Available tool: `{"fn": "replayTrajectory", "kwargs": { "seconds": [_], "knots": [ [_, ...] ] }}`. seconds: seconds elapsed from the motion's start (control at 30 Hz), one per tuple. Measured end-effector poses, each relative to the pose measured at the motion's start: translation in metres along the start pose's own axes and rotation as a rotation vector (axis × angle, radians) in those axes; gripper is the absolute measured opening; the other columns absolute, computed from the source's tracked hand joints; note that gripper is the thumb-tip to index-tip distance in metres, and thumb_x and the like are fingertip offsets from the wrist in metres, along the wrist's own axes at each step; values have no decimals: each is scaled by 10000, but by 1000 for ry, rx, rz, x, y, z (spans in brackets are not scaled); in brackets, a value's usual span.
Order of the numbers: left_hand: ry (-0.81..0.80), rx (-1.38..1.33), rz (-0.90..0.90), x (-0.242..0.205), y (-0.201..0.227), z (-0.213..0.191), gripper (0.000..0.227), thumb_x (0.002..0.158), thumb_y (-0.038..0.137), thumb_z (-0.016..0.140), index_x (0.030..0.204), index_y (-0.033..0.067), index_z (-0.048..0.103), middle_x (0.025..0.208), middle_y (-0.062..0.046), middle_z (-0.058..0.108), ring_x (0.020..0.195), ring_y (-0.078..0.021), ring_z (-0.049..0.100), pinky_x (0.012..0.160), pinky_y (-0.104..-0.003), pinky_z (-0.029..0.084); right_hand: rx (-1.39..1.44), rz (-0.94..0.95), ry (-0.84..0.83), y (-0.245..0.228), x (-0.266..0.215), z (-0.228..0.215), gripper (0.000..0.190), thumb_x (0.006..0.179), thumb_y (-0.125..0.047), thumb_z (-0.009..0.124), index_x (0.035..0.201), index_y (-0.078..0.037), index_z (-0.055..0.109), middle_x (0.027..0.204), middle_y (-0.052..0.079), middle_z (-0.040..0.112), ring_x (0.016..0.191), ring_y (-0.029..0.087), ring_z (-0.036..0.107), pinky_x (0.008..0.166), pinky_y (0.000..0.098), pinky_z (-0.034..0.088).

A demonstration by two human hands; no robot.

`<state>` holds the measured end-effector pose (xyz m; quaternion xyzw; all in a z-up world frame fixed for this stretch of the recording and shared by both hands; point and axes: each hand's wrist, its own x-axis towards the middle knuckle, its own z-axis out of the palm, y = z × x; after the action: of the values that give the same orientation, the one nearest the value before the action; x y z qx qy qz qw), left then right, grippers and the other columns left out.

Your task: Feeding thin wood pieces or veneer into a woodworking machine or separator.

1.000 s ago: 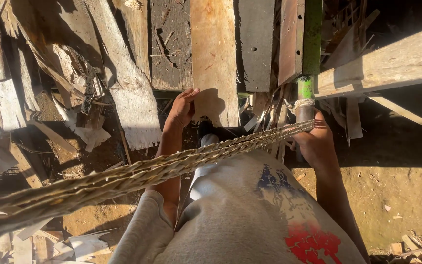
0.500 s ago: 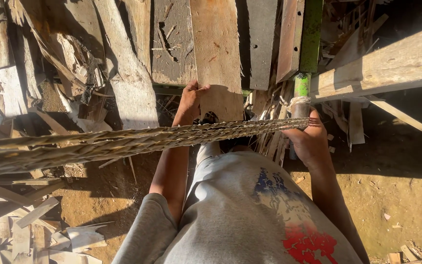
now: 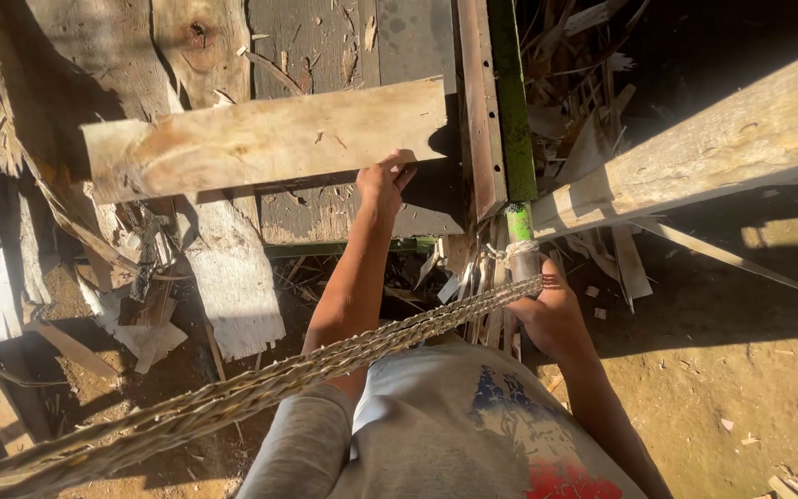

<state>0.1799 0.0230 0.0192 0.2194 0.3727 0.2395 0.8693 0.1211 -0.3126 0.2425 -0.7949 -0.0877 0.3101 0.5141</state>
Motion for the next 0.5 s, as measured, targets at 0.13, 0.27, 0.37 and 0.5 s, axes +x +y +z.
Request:
{"fn": "replayTrajectory", "kwargs": {
  "seconds": [0.13,0.27,0.37,0.5],
  "knots": [
    [-38,-2,-68,14,6,-4,397,911,113,718,1184,-162,632,1048,-202,743,972,-312,707,881,-481,655,-66,-16,12,8,4,-2,471,773,1,665,1236,-33,584,910,58,668,818,128,619,745,312,526],
    [103,0,-87,-19,44,-38,372,980,158,713,1213,-101,584,982,-170,683,889,-297,666,836,-476,625,86,129,-15,-2,2,1,515,776,-39,687,1273,-56,552,860,62,637,733,163,592,647,348,503],
    [220,-111,39,3,56,-86,295,977,78,718,1167,-77,554,987,-164,694,856,-286,683,811,-440,642,48,114,-17,-3,3,2,539,789,-70,740,1293,-51,549,909,57,645,794,140,587,702,310,495],
    [268,-128,106,-1,81,-71,223,902,-59,688,1060,-47,532,935,-213,698,796,-287,725,735,-459,658,17,76,-16,-3,1,1,585,805,-97,751,1344,-39,532,1022,67,693,913,126,612,792,299,507]
  ]
}}
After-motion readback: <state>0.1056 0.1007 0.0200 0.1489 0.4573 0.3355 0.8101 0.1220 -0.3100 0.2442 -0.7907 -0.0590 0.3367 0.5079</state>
